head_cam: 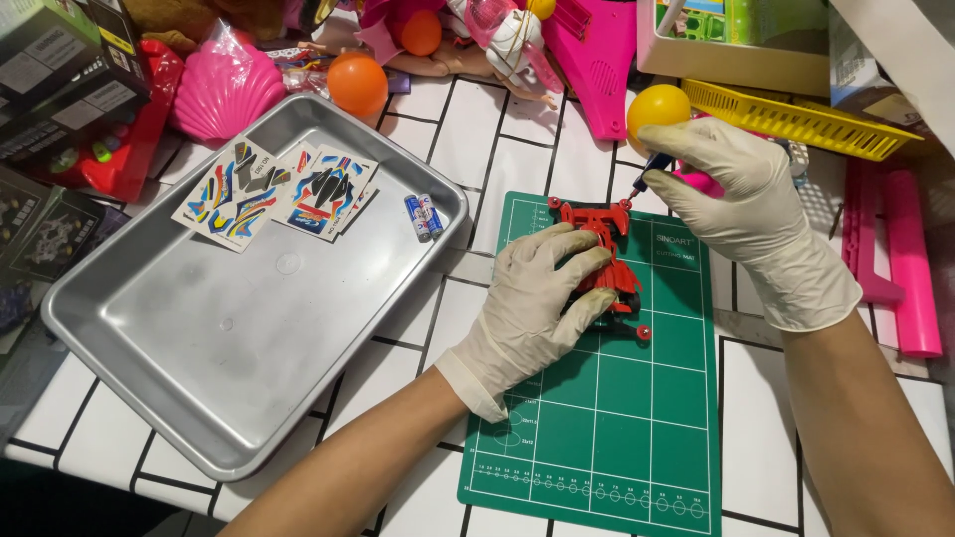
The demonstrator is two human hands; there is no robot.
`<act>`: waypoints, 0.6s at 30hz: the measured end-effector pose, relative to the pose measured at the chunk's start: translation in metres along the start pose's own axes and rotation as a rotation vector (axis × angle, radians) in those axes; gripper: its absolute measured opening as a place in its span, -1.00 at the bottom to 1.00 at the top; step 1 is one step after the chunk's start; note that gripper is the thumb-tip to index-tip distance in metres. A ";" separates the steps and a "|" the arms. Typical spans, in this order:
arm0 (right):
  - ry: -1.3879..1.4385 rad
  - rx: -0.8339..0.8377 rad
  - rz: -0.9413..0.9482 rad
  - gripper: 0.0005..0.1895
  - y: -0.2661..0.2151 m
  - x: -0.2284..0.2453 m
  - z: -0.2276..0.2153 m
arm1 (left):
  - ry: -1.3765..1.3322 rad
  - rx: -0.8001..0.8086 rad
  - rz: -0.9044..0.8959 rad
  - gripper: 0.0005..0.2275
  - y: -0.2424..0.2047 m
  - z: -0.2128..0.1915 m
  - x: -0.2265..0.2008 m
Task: The person uses a screwdriver to tighten screws on a red toy car chassis placed on a green cutting mat. They then place the car into a cardboard box, add sticker sheets, and close the box. Finally, they pick up a second toy car box and place it on the mat.
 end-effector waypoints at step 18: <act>0.043 0.007 0.000 -0.68 0.001 0.001 0.001 | -0.019 0.008 -0.006 -0.63 0.000 0.000 0.000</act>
Point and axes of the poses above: each hand's wrist, its own y-axis towards the middle knuckle, its own z-axis out of the palm, x = y × z, the point moved 8 cm from there along y, towards the middle knuckle, and after that the axes turned 7 degrees about z, right-handed, at the moved point
